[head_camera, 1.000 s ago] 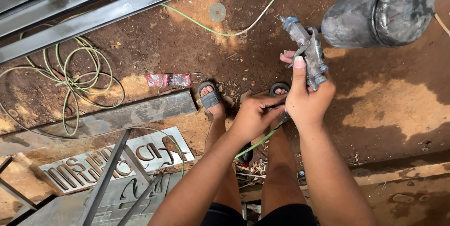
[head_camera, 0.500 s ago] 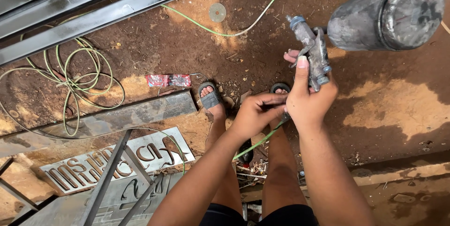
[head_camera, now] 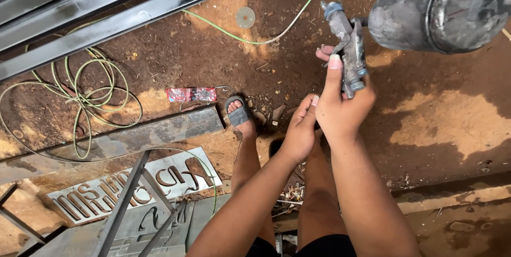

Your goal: Spray painting a stack of metal bars using a pneumatic spray gun while managing the air hose.

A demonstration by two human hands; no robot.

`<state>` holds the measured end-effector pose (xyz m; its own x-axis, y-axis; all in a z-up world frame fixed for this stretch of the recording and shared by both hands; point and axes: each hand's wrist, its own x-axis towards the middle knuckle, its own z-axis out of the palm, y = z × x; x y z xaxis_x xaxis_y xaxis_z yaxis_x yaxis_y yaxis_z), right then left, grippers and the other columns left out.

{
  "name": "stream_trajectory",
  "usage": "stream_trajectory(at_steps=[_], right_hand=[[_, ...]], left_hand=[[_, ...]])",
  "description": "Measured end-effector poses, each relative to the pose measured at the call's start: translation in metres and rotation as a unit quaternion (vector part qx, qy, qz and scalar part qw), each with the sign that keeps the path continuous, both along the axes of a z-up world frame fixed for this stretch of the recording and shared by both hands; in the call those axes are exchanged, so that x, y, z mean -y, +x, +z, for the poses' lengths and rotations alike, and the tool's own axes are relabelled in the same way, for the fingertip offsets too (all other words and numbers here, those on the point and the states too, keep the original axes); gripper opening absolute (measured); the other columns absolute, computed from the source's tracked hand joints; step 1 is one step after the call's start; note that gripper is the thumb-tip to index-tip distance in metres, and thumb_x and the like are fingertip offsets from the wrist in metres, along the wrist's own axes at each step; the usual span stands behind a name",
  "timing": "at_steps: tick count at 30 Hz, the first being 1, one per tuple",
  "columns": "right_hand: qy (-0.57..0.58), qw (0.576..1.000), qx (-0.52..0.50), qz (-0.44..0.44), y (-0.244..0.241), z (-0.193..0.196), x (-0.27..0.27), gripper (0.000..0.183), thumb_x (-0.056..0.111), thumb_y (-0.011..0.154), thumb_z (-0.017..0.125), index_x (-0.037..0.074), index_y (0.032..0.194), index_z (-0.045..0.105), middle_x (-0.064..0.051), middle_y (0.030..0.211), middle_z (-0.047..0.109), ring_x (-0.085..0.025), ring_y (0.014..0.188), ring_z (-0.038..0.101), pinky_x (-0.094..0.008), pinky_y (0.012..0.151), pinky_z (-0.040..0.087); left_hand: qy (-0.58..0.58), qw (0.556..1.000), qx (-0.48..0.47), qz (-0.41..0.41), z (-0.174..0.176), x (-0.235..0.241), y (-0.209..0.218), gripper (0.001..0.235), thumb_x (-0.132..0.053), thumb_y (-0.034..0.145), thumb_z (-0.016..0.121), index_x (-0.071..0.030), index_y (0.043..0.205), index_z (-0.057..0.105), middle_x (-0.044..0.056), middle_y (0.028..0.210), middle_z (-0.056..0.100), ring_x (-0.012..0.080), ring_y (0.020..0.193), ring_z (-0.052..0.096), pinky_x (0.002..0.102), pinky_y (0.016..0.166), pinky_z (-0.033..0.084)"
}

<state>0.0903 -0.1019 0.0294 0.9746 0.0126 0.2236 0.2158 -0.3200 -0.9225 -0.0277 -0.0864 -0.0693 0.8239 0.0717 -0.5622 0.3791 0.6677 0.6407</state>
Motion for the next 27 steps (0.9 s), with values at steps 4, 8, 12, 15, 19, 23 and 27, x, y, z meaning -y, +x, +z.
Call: stream_trajectory(at_steps=[4,8,12,15,19,23,27], right_hand=[[0.005,1.000,0.001,0.005,0.002,0.001,-0.003,0.014,-0.003,0.108,0.054,-0.012,0.104,0.064,-0.026,0.100,0.072,-0.039,0.093,0.076,-0.049,0.085,0.061],[-0.004,1.000,0.002,0.005,0.004,-0.001,-0.005,0.015,-0.003,0.108,0.054,-0.012,0.103,0.066,-0.024,0.100,0.073,-0.038,0.093,0.077,-0.048,0.084,0.061],[-0.017,1.000,0.001,0.007,0.005,-0.003,-0.005,0.014,-0.003,0.108,0.055,-0.011,0.104,0.066,-0.023,0.101,0.074,-0.036,0.093,0.077,-0.047,0.085,0.061],[-0.016,1.000,-0.003,0.010,0.007,-0.007,-0.008,0.015,-0.002,0.108,0.055,-0.011,0.105,0.066,-0.023,0.101,0.074,-0.036,0.092,0.077,-0.047,0.085,0.061],[-0.021,1.000,-0.006,0.008,0.010,-0.012,-0.009,0.014,-0.002,0.108,0.055,-0.010,0.106,0.067,-0.023,0.101,0.075,-0.036,0.092,0.077,-0.047,0.084,0.061],[-0.017,1.000,-0.002,0.021,0.030,-0.023,-0.003,0.017,-0.001,0.109,0.054,-0.012,0.105,0.066,-0.026,0.100,0.074,-0.037,0.090,0.077,-0.049,0.083,0.061],[-0.121,0.992,-0.030,0.006,0.053,-0.041,0.013,0.021,0.017,0.115,0.055,0.000,0.107,0.066,-0.009,0.092,0.077,-0.020,0.083,0.078,-0.036,0.080,0.061]], left_hand=[[-0.007,0.999,-0.027,0.031,0.006,0.002,0.004,0.025,-0.024,0.116,0.043,-0.012,0.109,0.064,-0.004,0.088,0.059,0.0076,0.088,0.054,0.025,0.088,0.046],[-0.030,0.997,-0.039,0.068,0.014,0.003,0.010,0.026,-0.026,0.116,0.044,-0.013,0.109,0.065,-0.003,0.086,0.060,0.0069,0.085,0.056,0.024,0.086,0.047],[0.012,0.998,-0.049,0.045,0.020,0.003,0.013,0.028,-0.026,0.117,0.042,-0.013,0.110,0.066,-0.005,0.088,0.059,0.0071,0.087,0.054,0.026,0.088,0.048],[0.023,0.996,-0.052,0.061,0.000,0.009,0.012,0.030,-0.026,0.118,0.041,-0.013,0.111,0.067,-0.004,0.090,0.062,0.0067,0.089,0.055,0.027,0.092,0.048],[0.050,0.996,-0.052,0.059,0.009,0.003,0.021,0.034,-0.025,0.119,0.037,-0.011,0.114,0.067,0.000,0.089,0.064,0.0096,0.088,0.057,0.032,0.095,0.050],[0.081,0.996,-0.027,0.027,0.017,0.004,0.032,0.041,-0.031,0.121,0.033,-0.008,0.114,0.067,0.004,0.102,0.063,0.0180,0.101,0.056,0.041,0.106,0.045],[0.177,0.956,-0.121,-0.201,0.055,-0.004,0.046,0.079,-0.063,0.096,0.017,-0.011,0.152,0.037,0.022,0.145,0.055,0.0366,0.133,0.051,0.044,0.109,0.034]])
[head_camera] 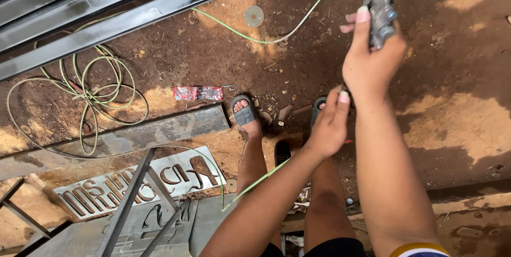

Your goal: Spray painting a stack of metal bars using a pneumatic spray gun while managing the air hose.

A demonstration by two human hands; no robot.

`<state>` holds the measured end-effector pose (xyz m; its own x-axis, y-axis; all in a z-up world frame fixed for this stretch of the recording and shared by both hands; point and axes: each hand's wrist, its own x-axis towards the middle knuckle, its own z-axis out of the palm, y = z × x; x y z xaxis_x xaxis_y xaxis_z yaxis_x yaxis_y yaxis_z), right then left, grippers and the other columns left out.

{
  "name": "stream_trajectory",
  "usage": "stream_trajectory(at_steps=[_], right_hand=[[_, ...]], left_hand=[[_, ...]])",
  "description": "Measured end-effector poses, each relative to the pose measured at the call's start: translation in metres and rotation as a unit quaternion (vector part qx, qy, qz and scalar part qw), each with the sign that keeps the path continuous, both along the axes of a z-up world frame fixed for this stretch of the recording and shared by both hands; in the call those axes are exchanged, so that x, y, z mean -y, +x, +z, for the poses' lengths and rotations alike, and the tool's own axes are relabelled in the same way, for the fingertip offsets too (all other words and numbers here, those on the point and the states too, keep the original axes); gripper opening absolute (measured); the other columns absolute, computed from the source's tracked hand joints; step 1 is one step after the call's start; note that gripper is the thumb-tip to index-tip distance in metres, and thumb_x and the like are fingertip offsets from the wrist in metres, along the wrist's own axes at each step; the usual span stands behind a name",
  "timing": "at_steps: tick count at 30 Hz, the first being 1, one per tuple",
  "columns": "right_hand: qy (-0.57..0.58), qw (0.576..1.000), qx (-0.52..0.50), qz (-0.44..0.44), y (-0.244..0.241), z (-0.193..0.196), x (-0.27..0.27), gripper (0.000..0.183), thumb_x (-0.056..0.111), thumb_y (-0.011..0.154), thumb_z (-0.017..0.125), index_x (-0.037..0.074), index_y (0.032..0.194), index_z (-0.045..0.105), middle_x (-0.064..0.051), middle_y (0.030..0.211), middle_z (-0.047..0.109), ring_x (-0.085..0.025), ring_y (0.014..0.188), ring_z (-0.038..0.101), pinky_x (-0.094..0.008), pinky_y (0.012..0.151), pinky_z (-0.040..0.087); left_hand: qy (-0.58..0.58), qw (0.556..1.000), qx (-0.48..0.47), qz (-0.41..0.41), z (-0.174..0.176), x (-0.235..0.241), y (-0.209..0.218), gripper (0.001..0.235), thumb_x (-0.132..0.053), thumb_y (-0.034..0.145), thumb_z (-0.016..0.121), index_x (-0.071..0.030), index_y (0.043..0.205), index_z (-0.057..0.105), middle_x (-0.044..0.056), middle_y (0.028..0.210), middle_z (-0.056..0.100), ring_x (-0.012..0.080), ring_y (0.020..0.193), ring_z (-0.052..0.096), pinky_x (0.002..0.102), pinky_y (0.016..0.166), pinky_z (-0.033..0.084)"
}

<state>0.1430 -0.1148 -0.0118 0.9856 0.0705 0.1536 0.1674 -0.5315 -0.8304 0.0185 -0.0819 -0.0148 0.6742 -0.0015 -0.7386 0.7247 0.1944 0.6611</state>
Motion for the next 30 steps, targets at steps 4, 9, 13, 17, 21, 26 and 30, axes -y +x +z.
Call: stream_trajectory(at_steps=[4,9,13,17,21,26,30], right_hand=[[0.000,1.000,-0.008,-0.021,0.015,-0.016,0.009,0.025,0.019,0.115,0.060,-0.001,0.101,0.064,-0.010,0.081,0.074,-0.018,0.065,0.075,-0.032,0.064,0.060],[-0.017,0.999,-0.033,0.009,0.014,-0.013,0.003,0.025,0.019,0.115,0.061,0.000,0.099,0.065,-0.008,0.080,0.074,-0.017,0.067,0.076,-0.030,0.061,0.060],[-0.023,0.998,-0.058,0.029,0.004,-0.011,-0.010,0.024,0.021,0.113,0.064,-0.001,0.102,0.068,-0.008,0.081,0.075,-0.017,0.069,0.077,-0.032,0.061,0.061],[-0.005,0.997,-0.067,0.050,-0.004,-0.010,-0.023,0.023,0.019,0.112,0.063,-0.002,0.105,0.067,-0.009,0.084,0.075,-0.019,0.070,0.078,-0.030,0.059,0.061],[-0.007,0.994,-0.090,0.058,-0.011,-0.008,-0.036,0.026,0.024,0.110,0.064,-0.001,0.104,0.069,-0.007,0.083,0.076,-0.018,0.071,0.078,-0.031,0.061,0.061],[-0.014,0.990,-0.124,0.062,-0.022,-0.007,-0.049,0.026,0.027,0.107,0.066,0.002,0.103,0.070,-0.005,0.082,0.077,-0.018,0.074,0.078,-0.033,0.065,0.058],[0.016,0.987,-0.129,0.096,-0.030,-0.003,-0.059,0.022,0.015,0.107,0.064,-0.007,0.103,0.067,-0.015,0.081,0.073,-0.024,0.071,0.075,-0.036,0.061,0.059]], left_hand=[[0.009,0.995,0.031,-0.098,-0.012,0.013,-0.015,0.065,-0.056,0.101,0.023,-0.013,0.146,0.043,0.017,0.143,0.060,0.0378,0.134,0.055,0.048,0.108,0.037],[0.036,0.991,0.034,-0.121,-0.011,0.017,-0.025,0.055,-0.051,0.103,0.023,-0.017,0.142,0.043,0.011,0.137,0.065,0.0349,0.129,0.058,0.046,0.099,0.036],[0.083,0.986,0.026,-0.144,-0.023,0.020,-0.035,0.057,-0.051,0.103,0.022,-0.012,0.139,0.042,0.018,0.139,0.062,0.0432,0.129,0.054,0.050,0.101,0.032],[0.066,0.991,0.067,-0.097,-0.031,0.019,-0.048,0.042,-0.046,0.106,0.029,-0.011,0.122,0.046,0.008,0.107,0.070,0.0383,0.110,0.064,0.047,0.097,0.036],[0.068,0.994,0.080,-0.010,-0.032,0.017,-0.056,0.033,-0.030,0.103,0.044,-0.005,0.126,0.046,0.013,0.094,0.069,0.0425,0.085,0.066,0.047,0.080,0.046],[0.077,0.993,0.085,0.029,-0.027,0.009,-0.064,0.040,-0.023,0.099,0.049,-0.006,0.135,0.047,0.023,0.096,0.068,0.0411,0.083,0.065,0.045,0.074,0.048],[0.041,0.996,0.066,0.041,-0.044,0.010,-0.088,0.035,-0.023,0.105,0.050,0.001,0.129,0.046,0.025,0.100,0.063,0.0337,0.083,0.063,0.048,0.071,0.051]])
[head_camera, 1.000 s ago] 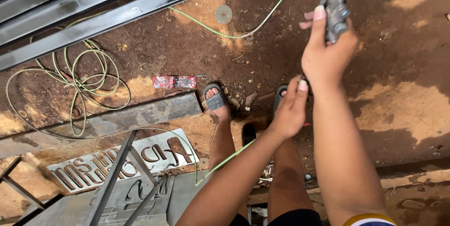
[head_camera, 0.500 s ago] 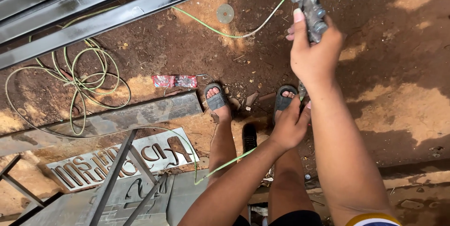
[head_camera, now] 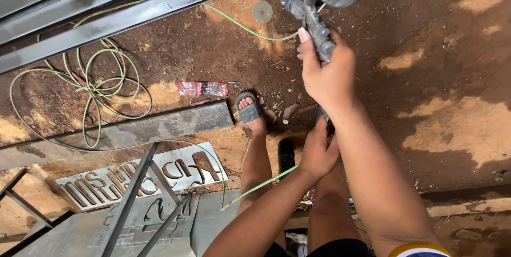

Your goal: Spray painting a stack of metal bars using a pneumatic spray gun while managing the air hose.

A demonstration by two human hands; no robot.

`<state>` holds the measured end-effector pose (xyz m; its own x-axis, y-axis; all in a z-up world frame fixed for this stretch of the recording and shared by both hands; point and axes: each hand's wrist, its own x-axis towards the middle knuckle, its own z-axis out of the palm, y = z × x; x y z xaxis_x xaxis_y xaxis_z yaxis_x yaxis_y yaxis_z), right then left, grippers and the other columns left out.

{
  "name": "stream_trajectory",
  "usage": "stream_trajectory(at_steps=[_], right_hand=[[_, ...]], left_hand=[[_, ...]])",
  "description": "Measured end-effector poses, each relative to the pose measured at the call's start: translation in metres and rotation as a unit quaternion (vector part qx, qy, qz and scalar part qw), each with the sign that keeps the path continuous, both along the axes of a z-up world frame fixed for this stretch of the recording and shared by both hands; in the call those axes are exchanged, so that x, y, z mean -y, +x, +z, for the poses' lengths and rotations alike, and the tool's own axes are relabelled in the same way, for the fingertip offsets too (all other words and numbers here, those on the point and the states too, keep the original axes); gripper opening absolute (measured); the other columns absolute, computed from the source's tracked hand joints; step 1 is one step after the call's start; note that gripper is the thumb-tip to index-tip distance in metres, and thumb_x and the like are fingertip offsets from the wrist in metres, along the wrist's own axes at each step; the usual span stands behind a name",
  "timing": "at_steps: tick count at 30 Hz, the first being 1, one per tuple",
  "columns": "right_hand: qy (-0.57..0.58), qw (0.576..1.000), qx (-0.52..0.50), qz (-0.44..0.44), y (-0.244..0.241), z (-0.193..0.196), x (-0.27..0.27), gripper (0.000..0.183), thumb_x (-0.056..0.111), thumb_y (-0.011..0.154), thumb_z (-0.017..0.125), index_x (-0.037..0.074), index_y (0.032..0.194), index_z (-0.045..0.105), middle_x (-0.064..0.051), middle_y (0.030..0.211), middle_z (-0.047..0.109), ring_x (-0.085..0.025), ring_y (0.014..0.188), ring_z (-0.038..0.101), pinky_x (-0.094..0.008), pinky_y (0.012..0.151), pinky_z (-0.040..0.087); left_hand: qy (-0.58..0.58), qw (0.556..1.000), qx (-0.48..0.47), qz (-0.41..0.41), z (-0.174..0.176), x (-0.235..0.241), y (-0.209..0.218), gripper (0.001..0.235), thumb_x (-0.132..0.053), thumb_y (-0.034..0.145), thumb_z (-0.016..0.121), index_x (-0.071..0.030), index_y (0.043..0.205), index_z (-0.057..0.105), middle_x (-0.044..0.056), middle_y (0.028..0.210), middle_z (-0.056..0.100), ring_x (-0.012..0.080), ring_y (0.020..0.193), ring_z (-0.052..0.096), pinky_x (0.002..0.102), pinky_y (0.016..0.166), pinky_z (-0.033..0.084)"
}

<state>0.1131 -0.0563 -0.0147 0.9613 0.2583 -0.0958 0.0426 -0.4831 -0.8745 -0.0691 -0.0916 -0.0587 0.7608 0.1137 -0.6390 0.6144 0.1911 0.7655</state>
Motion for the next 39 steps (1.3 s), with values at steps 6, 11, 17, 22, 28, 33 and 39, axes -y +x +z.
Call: stream_trajectory(at_steps=[6,11,17,22,28,33,39], right_hand=[[0.081,0.996,-0.018,0.036,-0.011,0.004,-0.012,0.021,0.001,0.107,0.059,-0.018,0.117,0.060,-0.027,0.086,0.068,-0.032,0.076,0.073,-0.041,0.066,0.063],[0.093,0.995,-0.006,0.039,-0.014,-0.009,-0.014,0.022,0.002,0.106,0.061,-0.017,0.118,0.060,-0.027,0.087,0.068,-0.033,0.079,0.073,-0.042,0.068,0.063],[0.074,0.997,0.019,0.004,-0.006,-0.007,-0.008,0.017,0.002,0.107,0.061,-0.014,0.111,0.063,-0.021,0.082,0.067,-0.029,0.074,0.072,-0.039,0.068,0.062],[0.050,0.997,0.050,-0.026,0.009,-0.003,0.005,0.016,0.002,0.109,0.059,-0.014,0.106,0.064,-0.019,0.079,0.068,-0.027,0.072,0.074,-0.036,0.067,0.062],[-0.002,0.997,0.034,-0.068,0.026,-0.009,0.031,0.024,0.020,0.111,0.061,-0.002,0.104,0.066,-0.009,0.084,0.075,-0.017,0.070,0.077,-0.031,0.062,0.062],[-0.005,0.994,0.088,-0.060,0.037,-0.013,0.058,0.022,0.017,0.113,0.062,-0.001,0.100,0.066,-0.010,0.082,0.074,-0.019,0.069,0.077,-0.032,0.063,0.061],[0.007,0.990,0.124,-0.073,0.053,-0.011,0.075,0.023,0.019,0.113,0.057,0.000,0.103,0.066,-0.009,0.089,0.077,-0.019,0.080,0.079,-0.032,0.077,0.061]], left_hand=[[0.023,1.000,0.007,0.007,-0.002,-0.013,-0.016,0.037,-0.019,0.107,0.051,0.005,0.135,0.051,0.031,0.114,0.067,0.0405,0.111,0.066,0.053,0.092,0.055],[0.041,0.999,0.016,-0.002,-0.004,-0.021,-0.019,0.033,-0.018,0.106,0.051,0.005,0.130,0.054,0.031,0.109,0.066,0.0424,0.108,0.067,0.053,0.090,0.055],[0.080,0.994,0.022,-0.069,0.007,-0.042,-0.009,0.028,-0.027,0.106,0.053,-0.004,0.120,0.060,0.025,0.100,0.068,0.0461,0.099,0.068,0.054,0.080,0.057],[0.124,0.981,0.024,-0.149,0.014,-0.062,-0.018,0.038,-0.023,0.103,0.055,-0.005,0.136,0.060,0.025,0.111,0.072,0.0461,0.108,0.069,0.056,0.091,0.057],[0.112,0.966,-0.136,-0.187,0.002,-0.088,-0.058,0.052,-0.043,0.104,0.042,-0.012,0.144,0.052,0.016,0.135,0.067,0.0301,0.121,0.067,0.044,0.103,0.054],[0.190,0.966,-0.168,-0.049,-0.009,-0.125,-0.145,0.040,-0.024,0.100,0.052,-0.009,0.137,0.057,0.013,0.130,0.071,0.0295,0.118,0.069,0.044,0.101,0.057],[0.392,0.822,-0.400,0.109,0.009,-0.109,-0.319,0.031,-0.039,0.105,0.050,-0.012,0.107,0.065,0.016,0.101,0.074,0.0394,0.092,0.067,0.048,0.084,0.049]])
